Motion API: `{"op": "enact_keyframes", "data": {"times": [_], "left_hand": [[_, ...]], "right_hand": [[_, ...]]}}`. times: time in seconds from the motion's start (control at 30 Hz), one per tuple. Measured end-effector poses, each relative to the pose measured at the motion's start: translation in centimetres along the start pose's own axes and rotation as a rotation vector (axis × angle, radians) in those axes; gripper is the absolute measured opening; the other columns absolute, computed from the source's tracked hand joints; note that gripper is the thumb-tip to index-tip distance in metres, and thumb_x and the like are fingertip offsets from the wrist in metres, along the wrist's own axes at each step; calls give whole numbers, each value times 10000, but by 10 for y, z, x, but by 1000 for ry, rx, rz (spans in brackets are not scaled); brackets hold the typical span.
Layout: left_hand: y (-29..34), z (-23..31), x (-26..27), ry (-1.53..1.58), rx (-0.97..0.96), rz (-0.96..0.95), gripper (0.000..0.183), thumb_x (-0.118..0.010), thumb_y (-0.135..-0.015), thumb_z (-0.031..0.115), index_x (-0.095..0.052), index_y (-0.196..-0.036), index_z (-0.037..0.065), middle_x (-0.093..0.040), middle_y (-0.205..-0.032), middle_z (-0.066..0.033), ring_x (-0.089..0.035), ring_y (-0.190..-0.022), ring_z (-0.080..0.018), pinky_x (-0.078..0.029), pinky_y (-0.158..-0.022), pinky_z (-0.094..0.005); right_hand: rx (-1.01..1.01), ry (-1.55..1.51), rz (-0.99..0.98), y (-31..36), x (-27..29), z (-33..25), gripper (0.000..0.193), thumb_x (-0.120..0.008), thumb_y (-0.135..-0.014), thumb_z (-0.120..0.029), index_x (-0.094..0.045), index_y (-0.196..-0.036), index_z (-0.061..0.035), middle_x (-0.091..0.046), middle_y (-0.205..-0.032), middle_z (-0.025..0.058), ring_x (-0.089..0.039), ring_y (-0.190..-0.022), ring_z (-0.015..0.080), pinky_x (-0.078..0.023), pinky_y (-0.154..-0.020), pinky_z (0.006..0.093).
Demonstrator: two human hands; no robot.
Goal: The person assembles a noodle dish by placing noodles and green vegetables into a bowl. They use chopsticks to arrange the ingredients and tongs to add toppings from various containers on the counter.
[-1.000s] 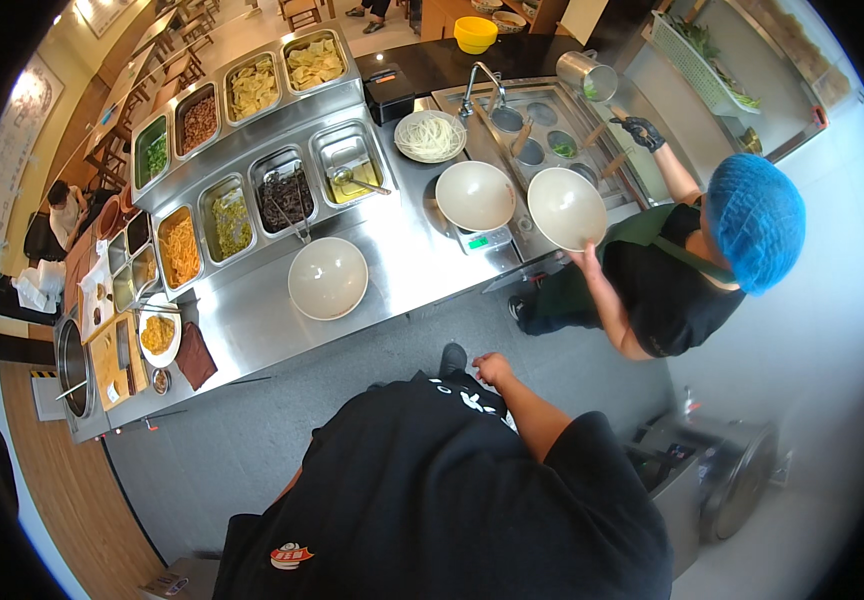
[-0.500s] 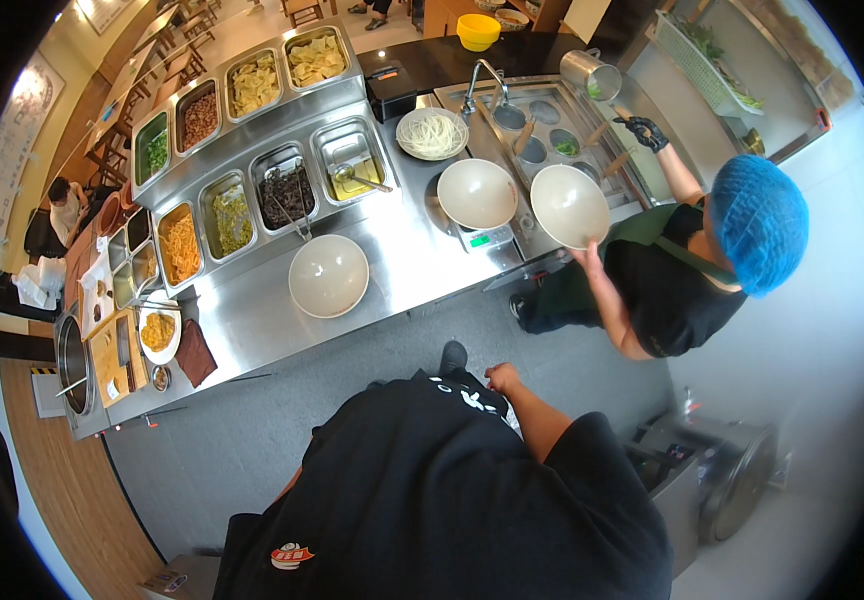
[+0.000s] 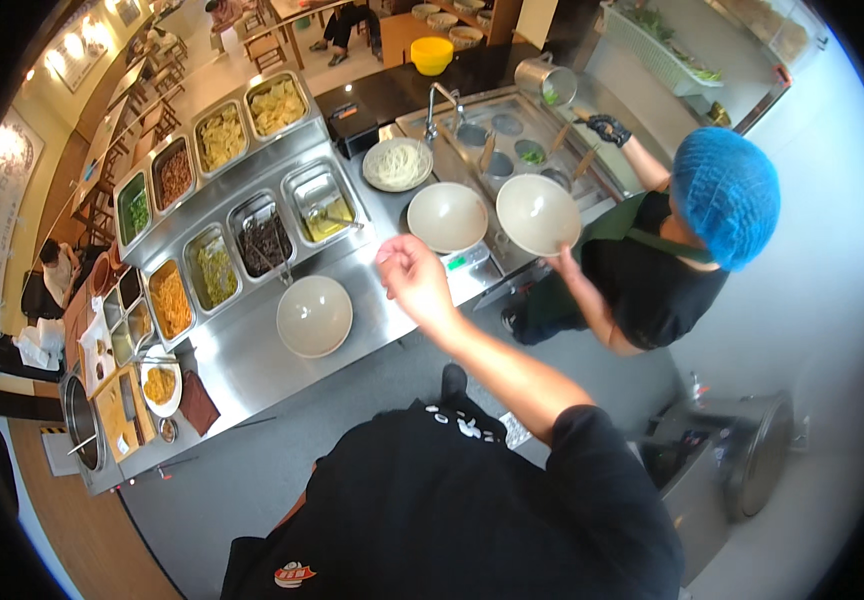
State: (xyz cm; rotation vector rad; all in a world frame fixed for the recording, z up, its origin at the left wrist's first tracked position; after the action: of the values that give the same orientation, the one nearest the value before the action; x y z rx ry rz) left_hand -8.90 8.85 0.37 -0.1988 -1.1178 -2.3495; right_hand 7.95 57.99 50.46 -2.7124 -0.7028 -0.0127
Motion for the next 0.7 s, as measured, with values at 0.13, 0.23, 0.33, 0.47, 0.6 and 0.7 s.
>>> {"op": "enact_keyframes", "data": {"times": [0.13, 0.23, 0.33, 0.47, 0.6, 0.7], "left_hand": [[15, 74, -4, -8, 14, 15, 287, -589, -830, 252, -716, -923, 12, -706, -856, -89, -657, -797, -199, -524, -751, -350], [-20, 29, -5, -51, 41, 70, 260, -595, -843, 221, -719, -933, 11, -708, -863, -85, -657, -806, -184, -524, -741, -313], [-12, 56, -21, 106, 46, 80, 251, -595, -860, 213, -713, -933, 3, -704, -860, -87, -650, -803, -173, -521, -732, -291], [-8, 15, -16, 430, -43, -83, 227, -599, -882, 166, -664, -1001, -15, -685, -861, -78, -628, -767, -164, -517, -705, -298], [7, -15, -9, 433, -66, -104, 226, -598, -886, 167, -661, -1004, -16, -684, -862, -78, -627, -765, -166, -516, -705, -298], [5, -33, -8, 438, -27, -64, 226, -598, -889, 168, -659, -1007, -16, -683, -862, -78, -627, -764, -167, -516, -705, -298]], "right_hand": [[954, -7, -145, 37, -6, -141, 152, -610, -749, -47, -602, -891, 8, -604, -728, 79, -507, -532, 237, -384, -495, 336], [375, 245, -343, 45, -47, -41, 139, -629, -839, -162, -633, -872, -27, -655, -774, 149, -599, -622, 360, -480, -587, 442], [-39, 519, -457, 89, -25, 105, 167, -604, -880, -206, -657, -915, -52, -667, -855, 188, -641, -774, 394, -516, -679, 463], [-417, 659, -416, 166, 38, 237, 197, -601, -876, -213, -641, -918, -25, -683, -800, 155, -662, -719, 350, -532, -652, 413], [-808, 738, -614, 266, 103, 364, 220, -563, -872, -208, -667, -879, -14, -701, -806, 153, -683, -676, 280, -545, -660, 394], [-620, 1262, -1012, 338, 159, 423, 220, -558, -849, -173, -700, -847, -4, -689, -784, 175, -662, -580, 213, -546, -582, 384]]}}
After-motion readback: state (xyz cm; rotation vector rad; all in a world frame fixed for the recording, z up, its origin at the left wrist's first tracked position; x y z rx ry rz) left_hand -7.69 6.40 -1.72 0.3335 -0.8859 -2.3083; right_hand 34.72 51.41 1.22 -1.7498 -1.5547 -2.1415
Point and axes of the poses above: each hand's wrist, its own y-axis away from the middle knuckle, its own x-axis out of the back of the hand, z = x × y, the point moved 6 cm from there along -y, towards the middle knuckle
